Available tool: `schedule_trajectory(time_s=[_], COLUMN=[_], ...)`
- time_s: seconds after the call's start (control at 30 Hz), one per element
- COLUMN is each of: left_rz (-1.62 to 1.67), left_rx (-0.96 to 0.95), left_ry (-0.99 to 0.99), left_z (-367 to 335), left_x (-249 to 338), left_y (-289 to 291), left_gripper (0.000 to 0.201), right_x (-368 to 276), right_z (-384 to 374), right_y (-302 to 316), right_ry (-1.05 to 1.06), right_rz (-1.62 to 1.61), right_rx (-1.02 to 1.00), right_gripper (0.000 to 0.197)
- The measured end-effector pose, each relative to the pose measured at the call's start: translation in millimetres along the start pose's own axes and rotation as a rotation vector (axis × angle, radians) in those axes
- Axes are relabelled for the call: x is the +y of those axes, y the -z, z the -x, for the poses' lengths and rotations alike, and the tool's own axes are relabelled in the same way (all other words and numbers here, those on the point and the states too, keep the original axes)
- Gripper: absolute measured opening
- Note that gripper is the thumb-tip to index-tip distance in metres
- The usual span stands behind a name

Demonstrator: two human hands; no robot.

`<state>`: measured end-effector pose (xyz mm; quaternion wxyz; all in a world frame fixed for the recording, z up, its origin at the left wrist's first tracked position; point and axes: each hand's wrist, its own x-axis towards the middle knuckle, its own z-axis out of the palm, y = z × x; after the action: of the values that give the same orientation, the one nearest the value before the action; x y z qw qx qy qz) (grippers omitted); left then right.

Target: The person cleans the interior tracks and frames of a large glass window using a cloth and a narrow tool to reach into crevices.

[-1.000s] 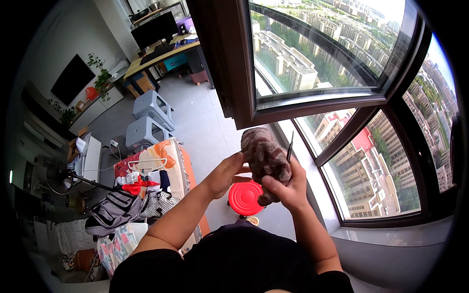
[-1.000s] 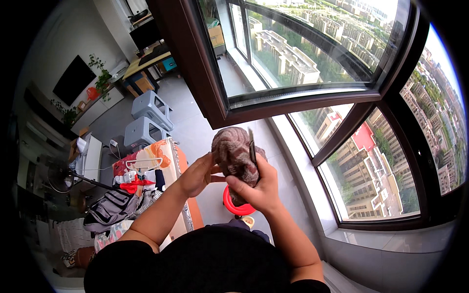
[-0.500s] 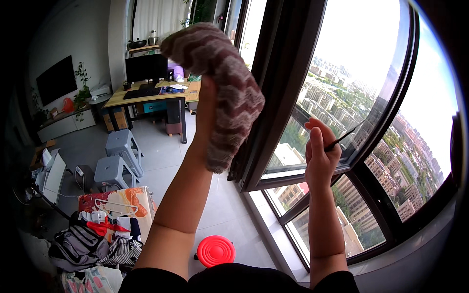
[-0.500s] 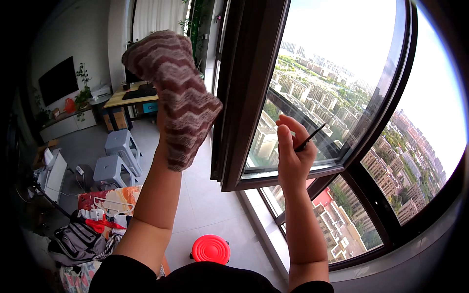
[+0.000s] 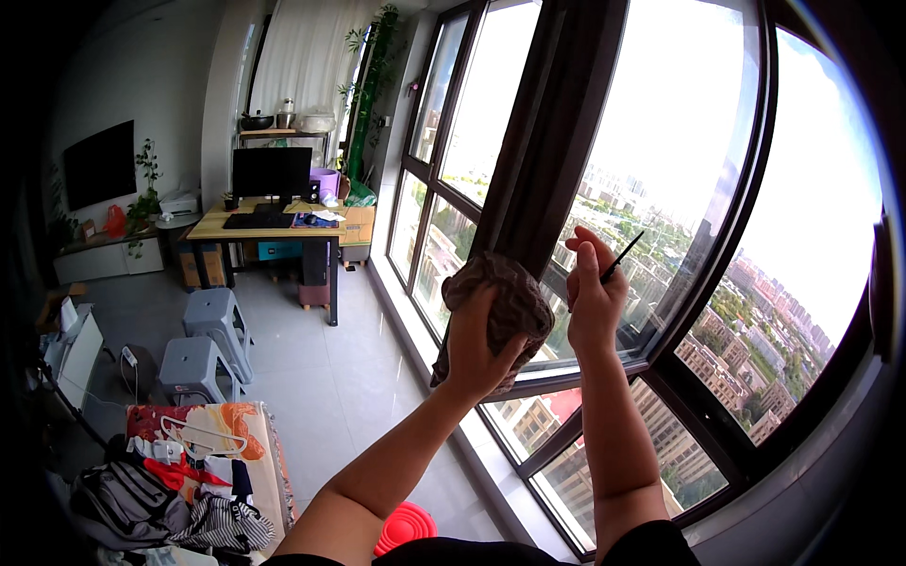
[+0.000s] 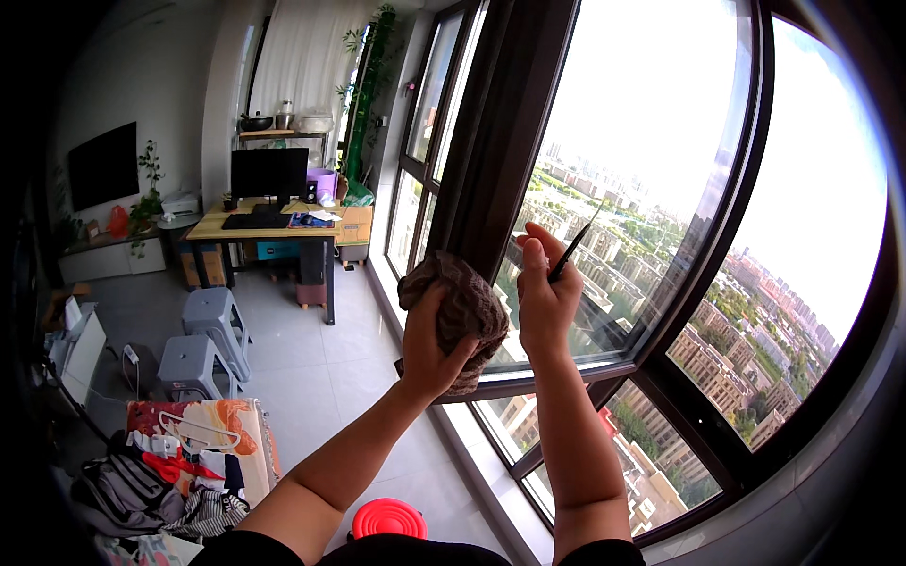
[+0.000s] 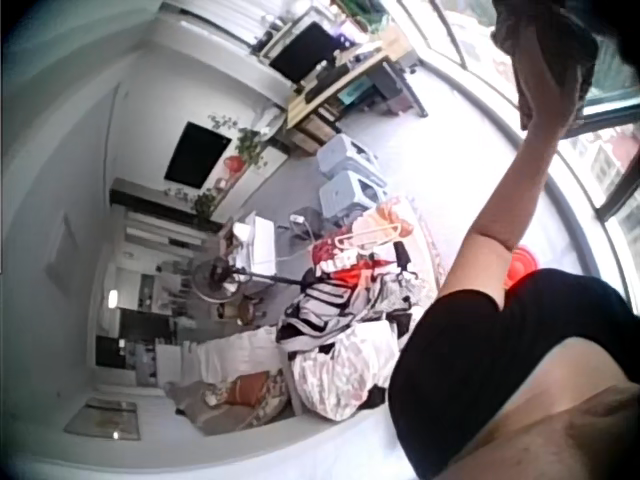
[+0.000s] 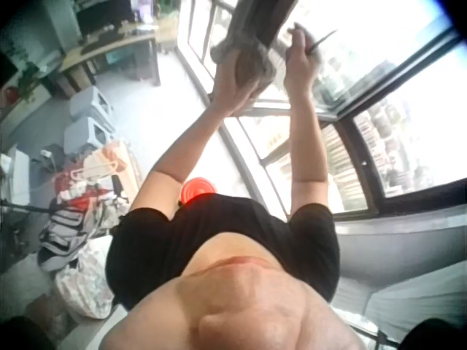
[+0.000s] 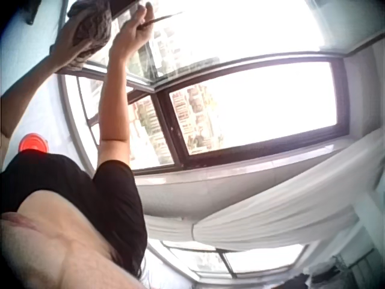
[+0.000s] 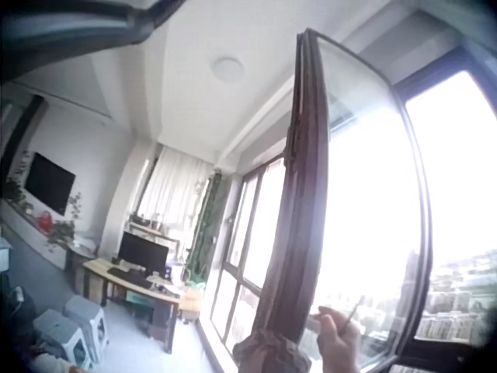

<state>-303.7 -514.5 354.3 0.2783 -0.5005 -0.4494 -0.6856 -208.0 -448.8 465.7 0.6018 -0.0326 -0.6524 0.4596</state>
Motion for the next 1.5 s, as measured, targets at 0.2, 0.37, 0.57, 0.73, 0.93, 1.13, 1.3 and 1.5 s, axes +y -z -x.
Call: schedule_trajectory(time_s=[0.2,0.37,0.57,0.73,0.93,1.13,1.3,1.5], left_rz=[0.063,0.115,0.088,0.010,-0.079,0.005,-0.291,-0.097], left_rx=[-0.032,-0.032,-0.089,-0.235,-0.308,-0.227,-0.091,-0.199], left_ry=[0.120,0.166,-0.070,-0.265,-0.493,-0.509,-0.590,-0.503], left_z=[39.1,47.8,36.0,-45.4,-164.3,-270.1,-361.0,-445.5], left_x=[2.4,13.3,19.8,49.1,98.0,147.4,185.8,224.3], left_y=[2.6,4.9,7.1,0.3,-9.7,-32.6,-41.7,-53.9], left_gripper=[0.060,0.054,0.052,0.062,0.066,0.071,0.072,0.075], right_x=[-25.1,-39.4,-48.6,-58.3,-88.0,-78.7,-73.0,-77.9], right_z=[-48.5,-54.4,-50.3,-40.6,-35.9,-41.1,-39.2,-40.3], right_y=[-24.9,-50.8,-36.7,-12.7,36.7,86.3,114.1,152.5], right_ry=[0.280,0.354,0.470,0.541,0.548,0.334,0.458,0.588], right_rz=[0.584,0.751,0.707,0.662,0.321,0.157,0.181,0.295], right_rx=[0.165,0.285,0.299,0.255,0.028,-0.021,-0.088,-0.191], right_gripper=[0.055,0.062,0.055,0.049,0.022,0.026,0.023,0.014])
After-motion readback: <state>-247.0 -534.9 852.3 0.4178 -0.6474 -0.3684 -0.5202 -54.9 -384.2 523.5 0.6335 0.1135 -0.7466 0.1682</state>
